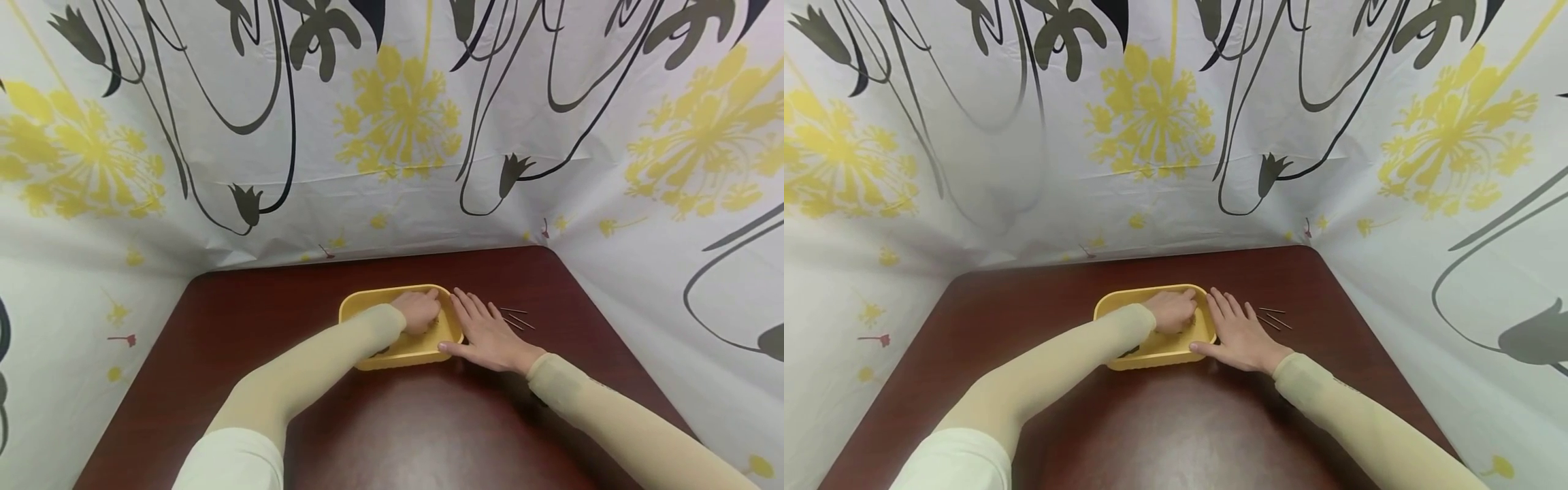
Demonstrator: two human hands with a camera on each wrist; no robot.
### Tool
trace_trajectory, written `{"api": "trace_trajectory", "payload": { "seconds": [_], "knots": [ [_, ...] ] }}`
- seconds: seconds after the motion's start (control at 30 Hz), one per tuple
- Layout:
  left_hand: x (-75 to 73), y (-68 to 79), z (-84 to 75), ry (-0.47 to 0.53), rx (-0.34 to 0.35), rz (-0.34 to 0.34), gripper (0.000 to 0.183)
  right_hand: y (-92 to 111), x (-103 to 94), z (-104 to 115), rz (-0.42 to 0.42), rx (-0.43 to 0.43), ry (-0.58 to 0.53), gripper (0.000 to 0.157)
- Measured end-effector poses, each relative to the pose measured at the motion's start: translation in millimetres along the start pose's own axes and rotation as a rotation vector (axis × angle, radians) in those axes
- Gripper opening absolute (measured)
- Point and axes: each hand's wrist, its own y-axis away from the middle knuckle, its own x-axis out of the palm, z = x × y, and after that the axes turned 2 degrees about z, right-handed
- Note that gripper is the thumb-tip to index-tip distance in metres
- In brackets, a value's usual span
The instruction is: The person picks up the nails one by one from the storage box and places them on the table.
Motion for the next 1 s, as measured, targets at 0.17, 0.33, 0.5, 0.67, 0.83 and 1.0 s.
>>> {"api": "trace_trajectory", "payload": {
  "seconds": [0.17, 0.33, 0.5, 0.67, 0.83, 1.0],
  "knots": [
    [-6.9, 4.5, 1.3, 0.0, 0.018, 0.005, 0.024, 0, -0.7, 1, -0.001, 0.003, -0.007, 0.107],
    [-17.1, 12.6, 1.0, 0.016, 0.042, -0.013, 0.03, 0, -0.5, 1, -0.009, 0.007, -0.013, 0.107],
    [-21.6, 21.5, 2.2, -0.005, 0.065, -0.046, 0.027, 1, -1.5, 2, -0.001, 0.013, -0.017, 0.108],
    [-26.6, 28.1, 7.9, 0.042, 0.043, -0.081, 0.016, 1, -2.6, 1, 0.003, 0.022, -0.008, 0.109],
    [-34.0, 39.8, 11.8, 0.049, 0.025, -0.089, 0.009, 0, -4.1, 1, -0.009, 0.01, 0.007, 0.109],
    [-37.6, 56.4, 17.3, -0.004, 0.019, -0.108, 0.005, -2, -5.0, 3, -0.008, -0.005, 0.027, 0.109]
  ]
}}
